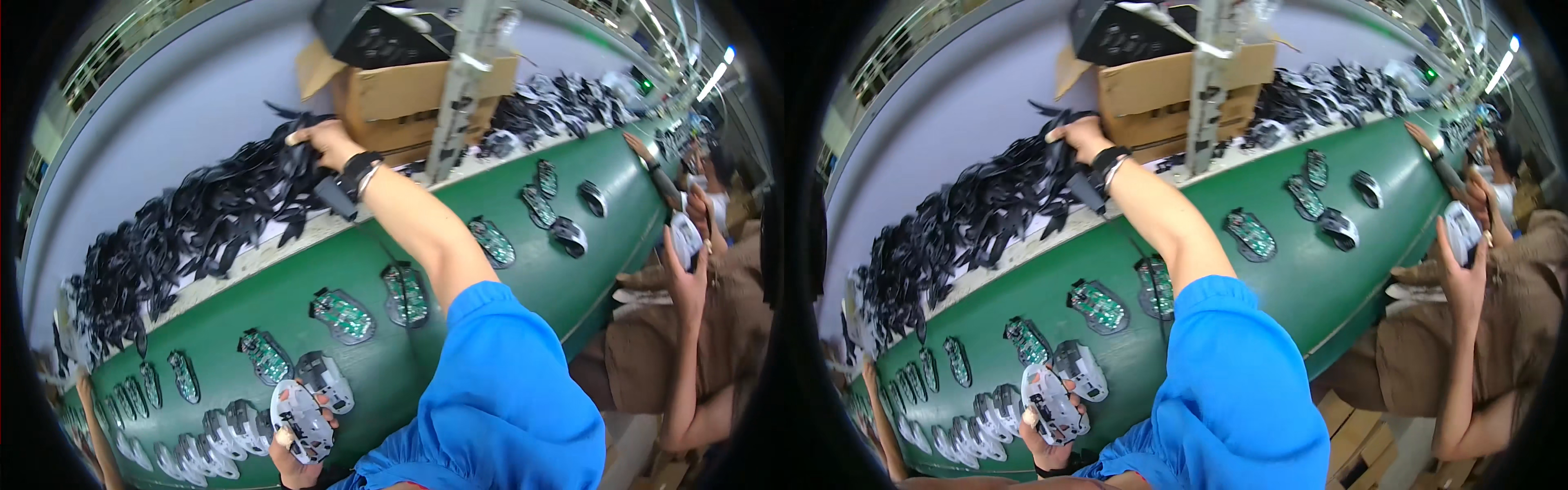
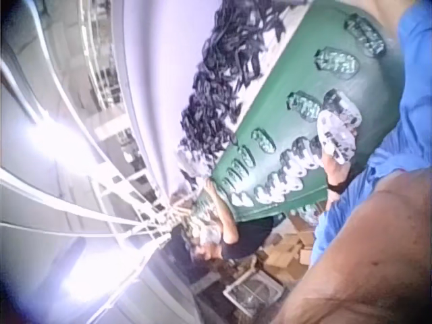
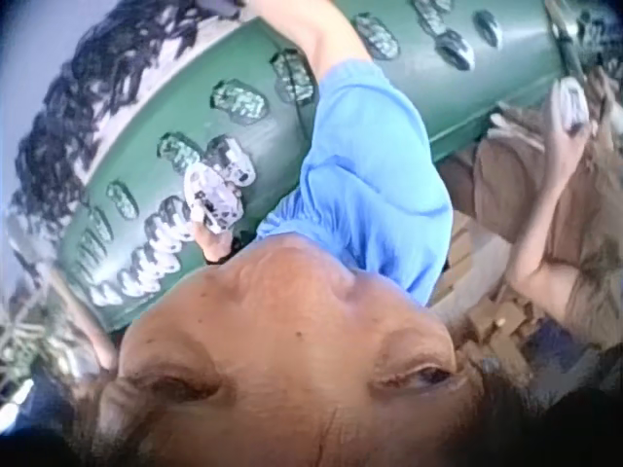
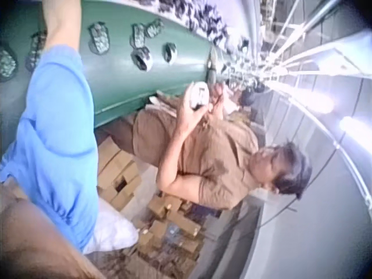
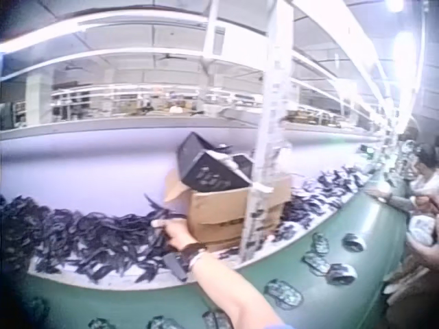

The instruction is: The person assembles computer mice on a green workbench. They pick up a white mouse shell and a black plastic cover, fit the cover onto the shell, and place the completed unit on the table. This process is repeated for multiple units throughout the video.

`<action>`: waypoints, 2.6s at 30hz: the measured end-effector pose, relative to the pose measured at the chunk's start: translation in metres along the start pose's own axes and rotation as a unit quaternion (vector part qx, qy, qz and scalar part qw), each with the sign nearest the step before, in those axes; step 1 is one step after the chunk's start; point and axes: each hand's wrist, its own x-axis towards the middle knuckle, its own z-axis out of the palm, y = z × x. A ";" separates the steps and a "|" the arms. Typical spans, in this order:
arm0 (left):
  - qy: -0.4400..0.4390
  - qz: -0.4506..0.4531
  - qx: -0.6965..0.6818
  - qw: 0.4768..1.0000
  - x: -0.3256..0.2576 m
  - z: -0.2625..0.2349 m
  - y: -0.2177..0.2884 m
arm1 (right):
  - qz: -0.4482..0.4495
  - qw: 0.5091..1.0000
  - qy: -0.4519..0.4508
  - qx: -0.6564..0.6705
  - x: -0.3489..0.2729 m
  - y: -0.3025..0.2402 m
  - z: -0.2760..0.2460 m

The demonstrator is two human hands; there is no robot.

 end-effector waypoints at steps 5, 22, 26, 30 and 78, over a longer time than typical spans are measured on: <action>-0.023 -0.035 -0.014 0.999 -0.006 0.004 -0.004 | 0.021 0.994 -0.096 -0.040 -0.059 -0.013 -0.020; -0.026 -0.089 0.042 0.995 0.028 0.032 -0.034 | -0.074 0.911 0.329 0.236 -0.105 -0.125 -0.438; 0.010 -0.062 0.021 0.998 0.036 0.033 -0.032 | -0.061 0.892 0.436 0.100 -0.040 -0.167 -0.420; 0.069 -0.064 0.038 0.995 0.047 0.045 -0.028 | -0.120 0.859 0.497 0.035 -0.016 -0.155 -0.493; -0.100 0.124 -0.147 0.976 -0.146 -0.124 0.045 | -0.206 0.755 0.029 -0.622 -0.450 0.171 0.102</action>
